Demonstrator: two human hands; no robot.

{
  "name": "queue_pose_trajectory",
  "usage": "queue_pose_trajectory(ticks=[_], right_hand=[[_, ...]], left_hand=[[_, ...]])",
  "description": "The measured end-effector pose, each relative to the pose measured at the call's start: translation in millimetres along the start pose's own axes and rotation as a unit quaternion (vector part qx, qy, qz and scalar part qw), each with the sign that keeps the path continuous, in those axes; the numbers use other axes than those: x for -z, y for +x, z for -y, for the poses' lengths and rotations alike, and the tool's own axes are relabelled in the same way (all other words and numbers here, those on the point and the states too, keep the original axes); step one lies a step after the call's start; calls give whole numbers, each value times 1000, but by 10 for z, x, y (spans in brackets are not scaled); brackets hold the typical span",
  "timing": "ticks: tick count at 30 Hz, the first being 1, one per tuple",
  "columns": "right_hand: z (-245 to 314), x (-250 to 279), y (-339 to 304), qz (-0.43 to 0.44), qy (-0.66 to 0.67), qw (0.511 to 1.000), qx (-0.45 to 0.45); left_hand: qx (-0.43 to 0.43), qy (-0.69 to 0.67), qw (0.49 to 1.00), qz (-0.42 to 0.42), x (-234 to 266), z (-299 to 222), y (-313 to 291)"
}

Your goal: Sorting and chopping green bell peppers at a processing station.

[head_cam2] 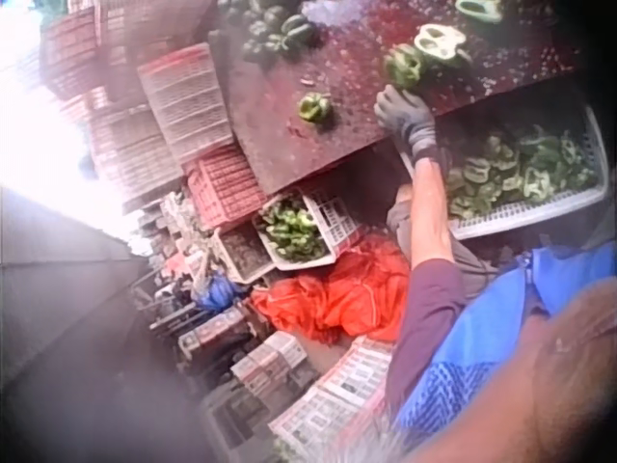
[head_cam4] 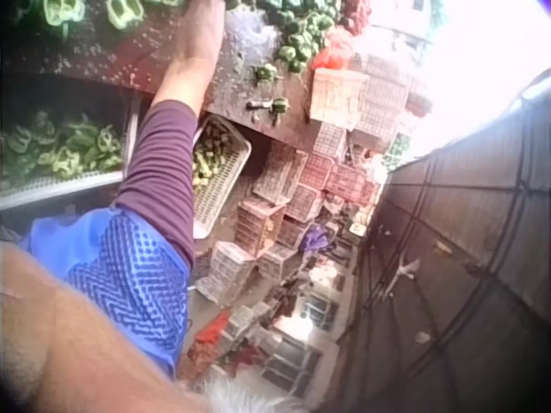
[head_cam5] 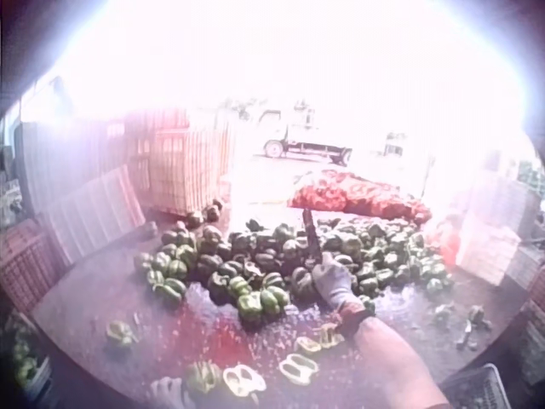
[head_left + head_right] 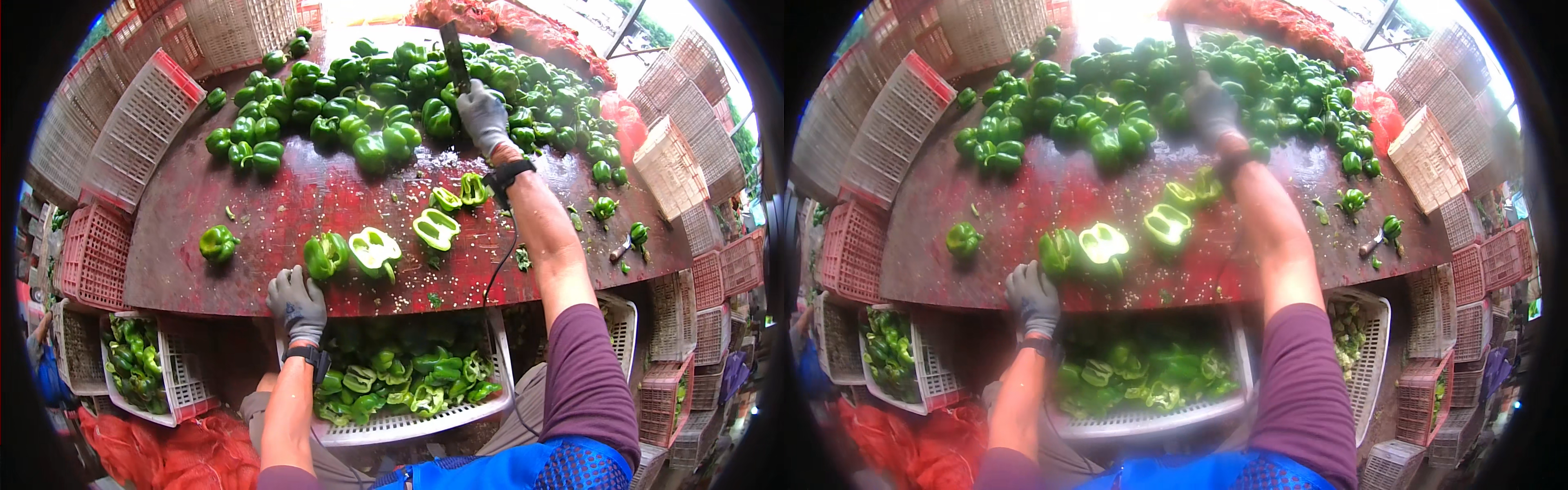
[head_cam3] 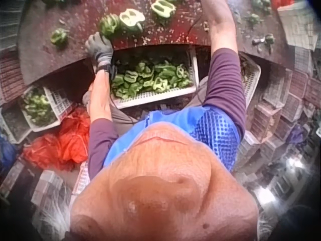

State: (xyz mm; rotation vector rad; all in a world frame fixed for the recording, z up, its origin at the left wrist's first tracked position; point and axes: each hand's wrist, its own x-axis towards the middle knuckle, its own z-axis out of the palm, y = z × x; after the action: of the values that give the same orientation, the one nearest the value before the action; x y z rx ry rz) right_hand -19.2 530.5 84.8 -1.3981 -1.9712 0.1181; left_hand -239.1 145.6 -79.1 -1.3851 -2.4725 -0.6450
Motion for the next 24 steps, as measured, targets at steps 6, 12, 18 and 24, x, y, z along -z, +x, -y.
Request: queue_pose_trajectory(ticks=[6,12,18,24], right_hand=[[97,-66,-3,-112,65,991,-41],[147,-505,-229,-16,-15,991,-133],[-132,-382,-237,355,-43,931,-77],[-307,-92,-458,396,-51,916,48]], left_hand=[[-3,-1,1000,-2,35,20,29],[9,-4,999,32,79,-38,23],[-20,10,1000,-20,34,9,-3],[-9,3,1000,-4,64,27,2]])
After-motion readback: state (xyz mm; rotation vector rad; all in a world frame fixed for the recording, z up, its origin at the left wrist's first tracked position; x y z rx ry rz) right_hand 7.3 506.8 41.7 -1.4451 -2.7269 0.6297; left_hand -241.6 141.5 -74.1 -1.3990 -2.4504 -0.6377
